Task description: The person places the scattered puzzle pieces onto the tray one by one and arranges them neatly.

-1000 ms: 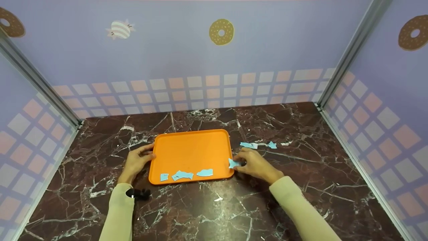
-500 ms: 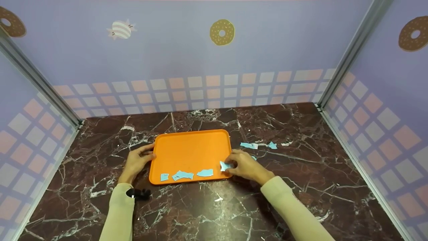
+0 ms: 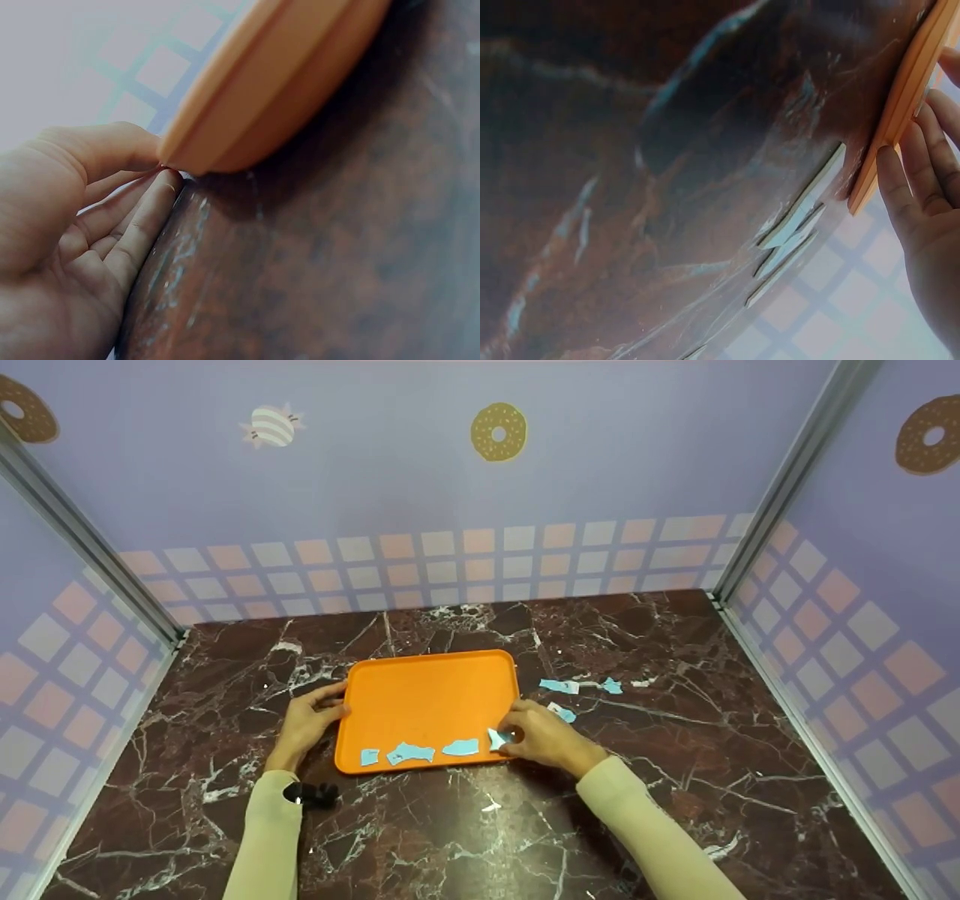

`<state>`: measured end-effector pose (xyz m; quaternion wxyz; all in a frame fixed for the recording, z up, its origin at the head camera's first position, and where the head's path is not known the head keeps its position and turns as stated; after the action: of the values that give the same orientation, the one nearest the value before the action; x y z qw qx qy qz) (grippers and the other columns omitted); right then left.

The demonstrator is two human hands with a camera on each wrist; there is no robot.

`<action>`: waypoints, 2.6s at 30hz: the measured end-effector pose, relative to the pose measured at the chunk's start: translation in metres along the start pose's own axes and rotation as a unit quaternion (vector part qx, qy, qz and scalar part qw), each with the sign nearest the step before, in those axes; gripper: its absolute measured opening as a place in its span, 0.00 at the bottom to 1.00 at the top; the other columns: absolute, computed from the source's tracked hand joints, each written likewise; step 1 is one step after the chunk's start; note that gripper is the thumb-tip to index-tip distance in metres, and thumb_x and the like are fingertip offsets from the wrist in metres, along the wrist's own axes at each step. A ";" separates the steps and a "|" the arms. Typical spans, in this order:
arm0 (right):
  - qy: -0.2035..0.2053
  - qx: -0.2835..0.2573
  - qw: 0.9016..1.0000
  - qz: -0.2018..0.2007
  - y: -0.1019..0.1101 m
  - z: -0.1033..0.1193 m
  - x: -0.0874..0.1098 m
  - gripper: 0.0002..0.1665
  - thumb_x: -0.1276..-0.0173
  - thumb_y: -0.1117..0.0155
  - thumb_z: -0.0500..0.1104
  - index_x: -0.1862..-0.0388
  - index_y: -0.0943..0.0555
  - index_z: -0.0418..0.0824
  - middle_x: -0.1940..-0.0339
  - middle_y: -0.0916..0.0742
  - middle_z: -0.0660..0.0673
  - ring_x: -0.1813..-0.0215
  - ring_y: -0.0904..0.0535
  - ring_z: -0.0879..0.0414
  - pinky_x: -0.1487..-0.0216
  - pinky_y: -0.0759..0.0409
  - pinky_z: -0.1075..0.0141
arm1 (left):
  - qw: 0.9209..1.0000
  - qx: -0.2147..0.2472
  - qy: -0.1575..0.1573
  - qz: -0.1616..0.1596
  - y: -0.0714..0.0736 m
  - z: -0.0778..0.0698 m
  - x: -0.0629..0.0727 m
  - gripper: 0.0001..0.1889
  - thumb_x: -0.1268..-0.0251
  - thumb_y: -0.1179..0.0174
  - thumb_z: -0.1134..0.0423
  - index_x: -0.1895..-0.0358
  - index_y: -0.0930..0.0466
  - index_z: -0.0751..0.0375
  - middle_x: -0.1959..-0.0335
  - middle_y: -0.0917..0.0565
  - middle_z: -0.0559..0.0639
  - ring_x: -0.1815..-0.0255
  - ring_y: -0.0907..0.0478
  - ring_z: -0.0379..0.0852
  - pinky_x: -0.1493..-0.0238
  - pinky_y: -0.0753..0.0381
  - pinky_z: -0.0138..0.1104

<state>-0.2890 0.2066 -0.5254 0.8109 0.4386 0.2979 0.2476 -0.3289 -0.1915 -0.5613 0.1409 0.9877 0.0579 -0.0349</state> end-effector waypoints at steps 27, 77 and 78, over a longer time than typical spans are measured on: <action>0.008 -0.008 0.999 -0.040 0.023 -0.010 0.009 0.14 0.40 0.17 0.35 0.56 0.09 0.36 0.57 0.13 0.44 0.54 0.16 0.48 0.49 0.14 0.50 | 1.000 -0.001 -0.016 -0.003 0.000 0.000 -0.001 0.23 0.35 0.31 0.78 0.36 0.15 0.70 0.52 0.11 0.67 0.51 0.12 0.59 0.56 0.15 0.27; -0.114 -0.005 0.993 -0.009 0.042 -0.060 0.070 0.12 0.36 0.19 0.37 0.54 0.09 0.37 0.59 0.14 0.50 0.59 0.15 0.54 0.55 0.13 0.58 | 1.000 0.019 -0.011 0.000 -0.002 -0.001 -0.002 0.23 0.36 0.31 0.78 0.37 0.15 0.71 0.52 0.12 0.69 0.51 0.13 0.63 0.59 0.17 0.24; -0.111 -0.004 0.994 -0.010 0.042 -0.060 0.070 0.12 0.36 0.19 0.37 0.54 0.09 0.37 0.60 0.14 0.50 0.59 0.15 0.54 0.55 0.13 0.57 | 1.000 0.017 -0.010 0.000 -0.002 -0.001 -0.002 0.23 0.36 0.31 0.78 0.37 0.15 0.71 0.52 0.12 0.69 0.51 0.13 0.63 0.59 0.17 0.24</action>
<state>-0.2878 0.3073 -0.5338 0.8429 0.4575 0.2094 0.1906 -0.3309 -0.1899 -0.5607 0.1249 0.9895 0.0561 -0.0461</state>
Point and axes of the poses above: each hand's wrist, its own x-axis away from the middle knuckle, its own y-axis out of the back of the hand, z = x × y, the point moved 5 cm from there along -x, towards the middle knuckle
